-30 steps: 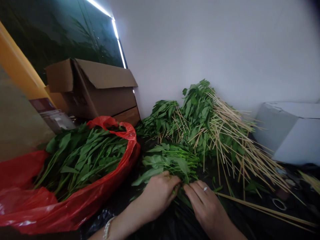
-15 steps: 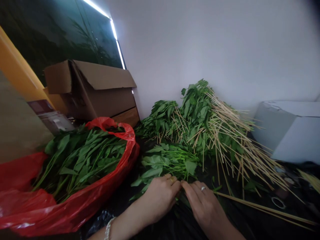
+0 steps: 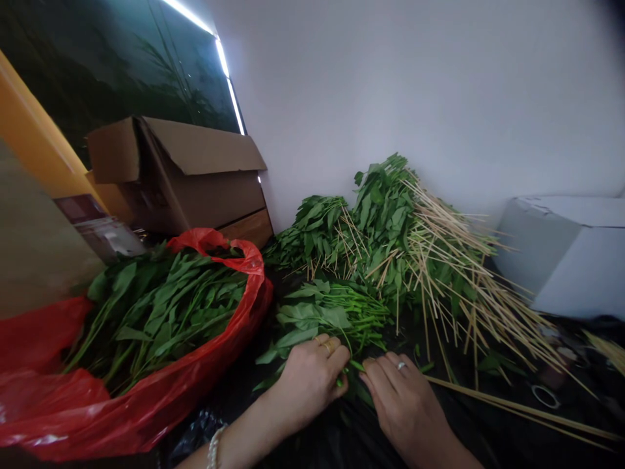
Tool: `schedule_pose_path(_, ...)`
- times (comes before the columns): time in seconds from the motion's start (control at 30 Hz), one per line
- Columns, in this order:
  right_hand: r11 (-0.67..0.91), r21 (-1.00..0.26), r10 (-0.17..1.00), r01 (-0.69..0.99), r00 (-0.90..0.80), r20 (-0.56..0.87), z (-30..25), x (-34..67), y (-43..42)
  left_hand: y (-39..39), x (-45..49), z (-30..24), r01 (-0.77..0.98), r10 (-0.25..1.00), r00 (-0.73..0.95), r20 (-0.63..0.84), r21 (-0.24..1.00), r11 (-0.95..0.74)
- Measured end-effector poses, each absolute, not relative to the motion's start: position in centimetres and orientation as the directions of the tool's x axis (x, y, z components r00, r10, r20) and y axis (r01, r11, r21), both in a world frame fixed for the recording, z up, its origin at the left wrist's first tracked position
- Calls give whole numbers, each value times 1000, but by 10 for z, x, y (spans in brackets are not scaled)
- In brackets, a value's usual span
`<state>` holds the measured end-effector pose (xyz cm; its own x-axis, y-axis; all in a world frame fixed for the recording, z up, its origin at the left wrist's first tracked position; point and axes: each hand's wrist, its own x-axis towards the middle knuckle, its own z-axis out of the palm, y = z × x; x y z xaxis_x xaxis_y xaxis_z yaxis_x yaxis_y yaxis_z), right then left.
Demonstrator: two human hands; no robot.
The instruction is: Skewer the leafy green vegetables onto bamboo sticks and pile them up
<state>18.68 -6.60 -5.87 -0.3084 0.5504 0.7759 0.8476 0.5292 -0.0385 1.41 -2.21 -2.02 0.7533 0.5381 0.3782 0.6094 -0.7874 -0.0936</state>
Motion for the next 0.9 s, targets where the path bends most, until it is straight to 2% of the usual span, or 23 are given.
schedule_pose_path(0.1, 539, -50, 529, 841, -292, 797, -56, 183, -67, -23, 20, -25, 663, 626, 658, 418, 72, -745)
schedule_pose_path(0.2, 539, -71, 521, 839, -266, 811, -54, 186, -68, -13, 16, -22, 652, 757, 504, 415, 392, -649)
schedule_pose_path(0.27, 530, -89, 517, 843, -239, 822, -53, 190, -69, -1, 5, -13, 605, 884, 255, 392, 649, -462)
schedule_pose_path(0.33, 520, -109, 512, 847, -206, 834, -54, 193, -68, 8, -9, 1, 525, 905, 51, 422, 759, -384)
schedule_pose_path(0.37, 518, -119, 512, 847, -196, 836, -55, 194, -68, 10, -14, 8, 492, 897, 17, 442, 777, -392)
schedule_pose_path(0.47, 529, -98, 508, 843, -222, 832, -58, 193, -66, 4, -22, 26, 474, 883, 110, 456, 757, -450)
schedule_pose_path(0.53, 530, -54, 514, 846, -270, 814, -61, 191, -65, -7, -20, 31, 506, 852, 194, 486, 694, -511)
schedule_pose_path(0.6, 529, -16, 519, 849, -309, 797, -65, 190, -65, -18, -12, 32, 545, 790, 317, 526, 581, -605)
schedule_pose_path(0.7, 537, 19, 515, 843, -345, 785, -68, 189, -66, -29, 2, 21, 542, 628, 584, 514, 328, -774)
schedule_pose_path(0.77, 539, 29, 516, 842, -357, 778, -69, 188, -67, -32, 11, 10, 507, 527, 725, 443, 175, -844)
schedule_pose_path(0.9, 524, 21, 537, 852, -348, 768, -68, 189, -66, -29, 18, -2, 504, 487, 831, 269, 6, -864)
